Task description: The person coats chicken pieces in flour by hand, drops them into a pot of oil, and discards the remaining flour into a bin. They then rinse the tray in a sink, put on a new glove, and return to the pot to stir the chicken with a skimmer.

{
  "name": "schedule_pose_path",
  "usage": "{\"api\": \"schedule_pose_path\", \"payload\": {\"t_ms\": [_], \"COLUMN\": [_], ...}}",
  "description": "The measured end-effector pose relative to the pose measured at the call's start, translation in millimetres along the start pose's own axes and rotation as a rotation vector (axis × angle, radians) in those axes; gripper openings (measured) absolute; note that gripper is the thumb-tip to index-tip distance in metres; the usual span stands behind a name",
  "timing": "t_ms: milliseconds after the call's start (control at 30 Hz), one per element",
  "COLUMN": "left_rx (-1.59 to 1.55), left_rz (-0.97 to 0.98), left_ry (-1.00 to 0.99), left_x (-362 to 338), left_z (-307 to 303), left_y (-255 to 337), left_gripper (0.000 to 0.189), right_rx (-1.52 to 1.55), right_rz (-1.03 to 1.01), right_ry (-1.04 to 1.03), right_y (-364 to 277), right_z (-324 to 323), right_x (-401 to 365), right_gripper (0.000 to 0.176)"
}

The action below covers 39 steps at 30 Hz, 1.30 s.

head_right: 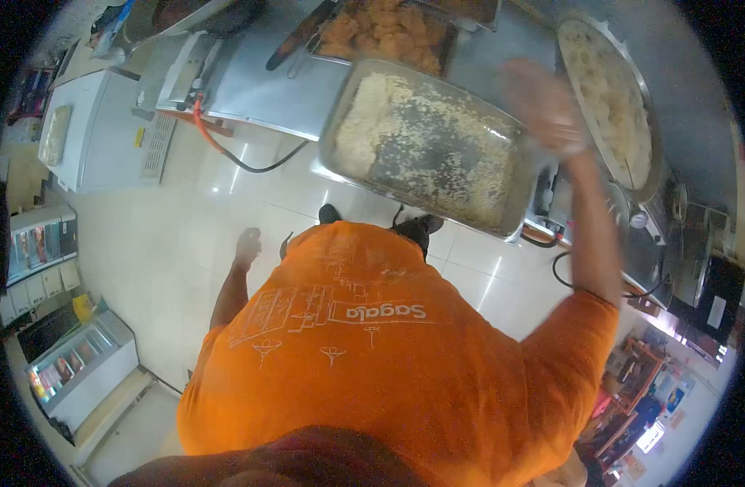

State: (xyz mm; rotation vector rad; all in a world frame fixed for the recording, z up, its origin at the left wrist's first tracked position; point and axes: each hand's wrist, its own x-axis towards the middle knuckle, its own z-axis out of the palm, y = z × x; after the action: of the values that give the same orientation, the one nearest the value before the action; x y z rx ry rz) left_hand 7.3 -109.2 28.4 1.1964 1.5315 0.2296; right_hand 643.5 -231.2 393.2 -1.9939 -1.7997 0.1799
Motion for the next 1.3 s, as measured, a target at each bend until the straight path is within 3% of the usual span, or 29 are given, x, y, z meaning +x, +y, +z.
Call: {"api": "schedule_pose_path", "payload": {"t_ms": [67,200,267,333,433,467,533,567,633,733,833,900,1000,1033,1067,1167,1200,1267,1300], "left_rx": [-0.049,0.023,-0.051,-0.157,-0.11,-0.247,-0.011,-0.006,-0.064,-0.374,-0.055,-0.131,-0.201,-0.214,-0.2,-0.162,-0.155,-0.164,-0.177], "left_rz": [-0.107,-0.193,-0.257,-0.307,-0.397,-0.373,-0.164,-0.161,-0.217,-0.144,-0.179,-0.095,-0.199,-0.273,-0.23,-0.177,-0.204,-0.218,-0.212], "left_ry": [0.084,0.131,0.19,0.219,0.167,0.111,0.04,0.041,0.052,0.0,0.005,0.063,0.08,0.073,0.063,0.042,0.046,0.044,0.038], "left_x": [4.9,-15.5,-17.9,-20.2,-24.4,-25.7,-38.7,-40.0,-39.2,-10.8,2.2,-13.0,-0.8,3.2,5.1,8.6,14.6,27.1,31.7], "left_z": [-41.2,-99.2,-113.0,-116.3,-95.6,-87.4,-69.2,-61.5,-49.4,-33.0,-29.9,-29.2,-25.9,-25.3,-25.0,-25.4,-25.4,-23.3,-24.3], "left_y": [-14.4,-24.9,-41.1,-73.9,-102.4,-115.5,-116.9,-112.6,-109.9,-162.8,-125.8,-78.8,-51.6,-47.4,-44.0,-37.5,-35.5,-34.1,-40.4], "left_gripper": [0.02,0.019,0.019,0.018,0.017,0.017,0.014,0.015,0.017,0.019,0.019,0.019,0.019,0.019,0.019,0.021,0.021,0.023,0.024], "right_rx": [0.445,0.33,0.307,0.488,0.627,0.555,0.492,0.507,0.552,0.709,0.857,0.817,0.985,0.873,0.756,0.589,0.449,-0.317,-0.099], "right_rz": [0.188,0.39,0.463,0.699,0.977,0.92,0.872,0.879,0.965,1.027,1.044,1.032,1.121,0.889,0.659,0.598,0.576,0.033,0.245], "right_ry": [-0.248,-0.438,-0.196,0.023,-0.097,-0.025,0.127,0.206,0.159,0.035,-0.026,-0.018,0.171,0.044,-0.076,-0.211,-0.285,-0.353,-0.326], "right_y": [-7.3,8.4,16.7,57.8,25.4,57.1,96.2,93.2,84.4,64.1,54.9,82.6,66.0,69.6,72.5,69.1,47.2,44.4,20.6], "right_z": [99.1,290.4,338.6,410.1,370.4,412.3,471.0,472.0,459.0,426.9,404.5,436.2,438.1,436.2,435.1,435.4,395.8,360.5,329.1], "right_x": [26.7,53.8,62.5,72.1,114.1,120.5,132.3,138.4,146.5,141.1,143.0,143.2,141.9,138.7,134.2,125.0,124.9,104.0,98.2], "right_gripper": [0.022,0.03,0.031,0.031,0.032,0.031,0.028,0.026,0.025,0.023,0.021,0.022,0.031,0.035,0.039,0.053,0.053,0.044,0.04]}}
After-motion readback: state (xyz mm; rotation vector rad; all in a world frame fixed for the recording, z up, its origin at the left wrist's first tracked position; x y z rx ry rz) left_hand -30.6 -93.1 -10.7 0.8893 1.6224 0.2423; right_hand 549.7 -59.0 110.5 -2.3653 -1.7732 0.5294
